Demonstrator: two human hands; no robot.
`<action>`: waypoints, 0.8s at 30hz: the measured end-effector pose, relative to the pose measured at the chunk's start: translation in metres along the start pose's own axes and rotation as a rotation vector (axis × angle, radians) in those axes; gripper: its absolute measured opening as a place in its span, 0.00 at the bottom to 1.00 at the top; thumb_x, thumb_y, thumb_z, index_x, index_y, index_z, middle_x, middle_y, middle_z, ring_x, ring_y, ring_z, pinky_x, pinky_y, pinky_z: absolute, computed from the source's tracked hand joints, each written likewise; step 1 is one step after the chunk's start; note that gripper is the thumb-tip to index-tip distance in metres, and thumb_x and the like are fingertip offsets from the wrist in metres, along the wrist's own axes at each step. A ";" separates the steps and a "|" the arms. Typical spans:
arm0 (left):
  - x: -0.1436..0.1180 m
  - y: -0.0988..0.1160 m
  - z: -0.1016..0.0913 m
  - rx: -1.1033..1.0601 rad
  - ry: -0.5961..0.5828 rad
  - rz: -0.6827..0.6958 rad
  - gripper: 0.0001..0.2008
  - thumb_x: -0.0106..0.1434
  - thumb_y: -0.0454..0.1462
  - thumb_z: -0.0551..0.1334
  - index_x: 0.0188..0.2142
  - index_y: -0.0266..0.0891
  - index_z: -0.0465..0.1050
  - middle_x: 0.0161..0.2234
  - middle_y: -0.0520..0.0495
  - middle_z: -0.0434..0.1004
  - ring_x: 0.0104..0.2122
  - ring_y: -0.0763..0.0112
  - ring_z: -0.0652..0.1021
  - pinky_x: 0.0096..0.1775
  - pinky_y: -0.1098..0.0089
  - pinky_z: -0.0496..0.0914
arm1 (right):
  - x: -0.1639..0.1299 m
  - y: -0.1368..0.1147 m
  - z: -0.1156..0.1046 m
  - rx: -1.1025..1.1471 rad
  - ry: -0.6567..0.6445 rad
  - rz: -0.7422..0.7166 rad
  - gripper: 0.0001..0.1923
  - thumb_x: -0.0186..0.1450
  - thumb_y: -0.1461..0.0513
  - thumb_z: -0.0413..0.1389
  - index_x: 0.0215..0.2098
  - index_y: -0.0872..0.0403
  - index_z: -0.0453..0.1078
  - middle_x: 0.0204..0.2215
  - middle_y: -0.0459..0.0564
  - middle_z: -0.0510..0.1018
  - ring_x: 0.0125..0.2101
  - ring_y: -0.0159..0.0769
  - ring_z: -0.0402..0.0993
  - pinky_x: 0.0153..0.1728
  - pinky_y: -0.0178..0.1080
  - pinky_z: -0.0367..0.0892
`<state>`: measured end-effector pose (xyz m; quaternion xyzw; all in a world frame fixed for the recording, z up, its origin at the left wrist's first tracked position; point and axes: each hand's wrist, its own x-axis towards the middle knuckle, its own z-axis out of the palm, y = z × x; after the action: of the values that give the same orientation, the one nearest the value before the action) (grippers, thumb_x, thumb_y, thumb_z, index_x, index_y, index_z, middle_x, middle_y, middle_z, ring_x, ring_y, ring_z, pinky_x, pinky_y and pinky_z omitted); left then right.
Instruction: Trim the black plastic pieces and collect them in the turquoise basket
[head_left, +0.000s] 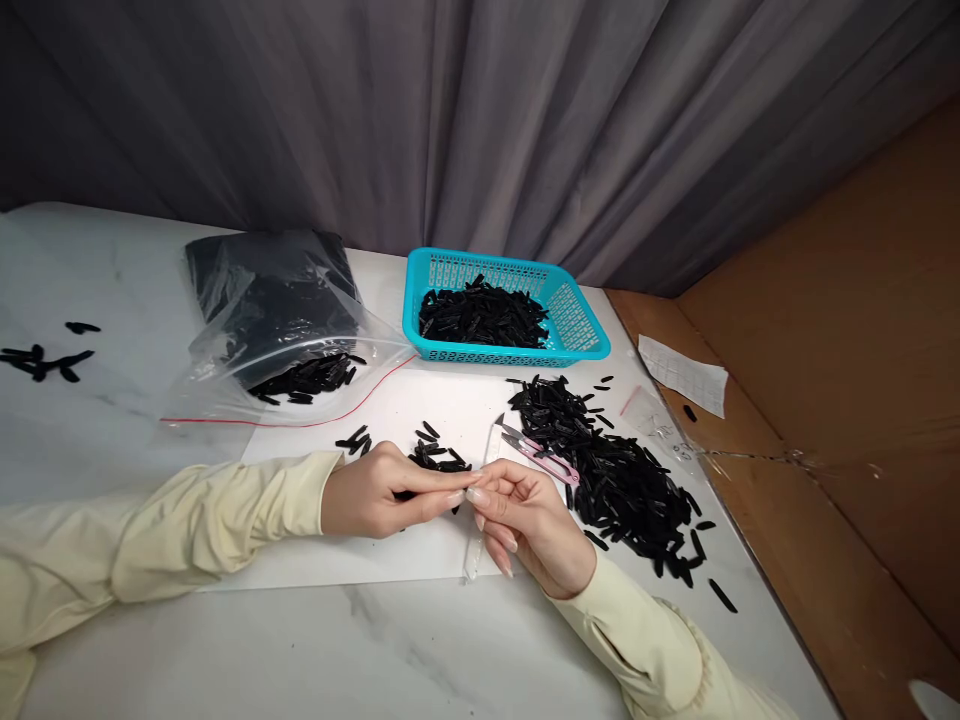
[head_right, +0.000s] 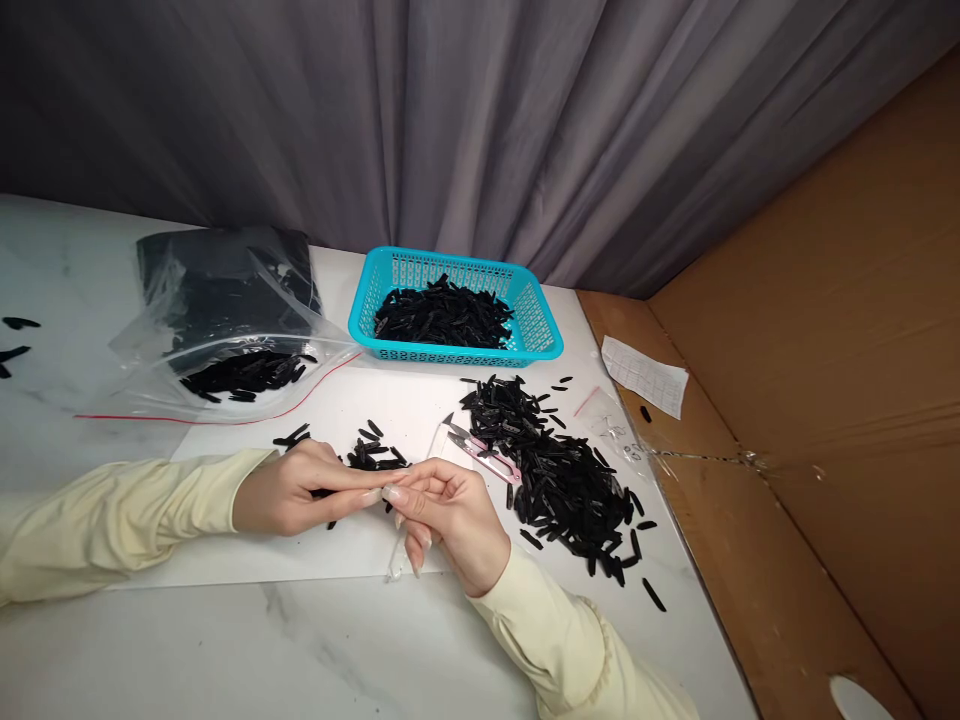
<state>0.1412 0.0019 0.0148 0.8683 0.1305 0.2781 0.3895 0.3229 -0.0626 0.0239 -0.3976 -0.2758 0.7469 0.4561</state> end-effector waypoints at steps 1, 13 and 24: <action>0.000 0.000 0.000 -0.001 0.010 0.000 0.17 0.64 0.33 0.52 0.48 0.27 0.71 0.11 0.55 0.63 0.13 0.80 0.52 0.15 0.78 0.52 | 0.000 0.000 0.000 0.003 -0.002 0.006 0.08 0.52 0.63 0.64 0.26 0.59 0.71 0.14 0.41 0.72 0.08 0.19 0.54 0.07 0.26 0.61; 0.004 0.006 -0.003 -0.128 0.059 -0.244 0.14 0.61 0.35 0.57 0.41 0.29 0.77 0.14 0.51 0.70 0.13 0.82 0.56 0.14 0.78 0.53 | -0.001 -0.002 -0.001 0.020 0.008 -0.010 0.09 0.51 0.64 0.64 0.30 0.57 0.70 0.21 0.46 0.78 0.11 0.22 0.60 0.11 0.29 0.67; 0.004 0.009 -0.002 -0.117 0.209 -0.211 0.13 0.60 0.33 0.58 0.40 0.27 0.77 0.23 0.46 0.79 0.13 0.81 0.66 0.15 0.81 0.63 | -0.001 -0.004 -0.005 0.094 -0.106 0.036 0.06 0.55 0.64 0.61 0.32 0.58 0.72 0.30 0.52 0.80 0.20 0.26 0.70 0.22 0.31 0.71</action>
<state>0.1435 -0.0007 0.0241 0.7918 0.2442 0.3318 0.4509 0.3288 -0.0612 0.0245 -0.3403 -0.2569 0.7872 0.4456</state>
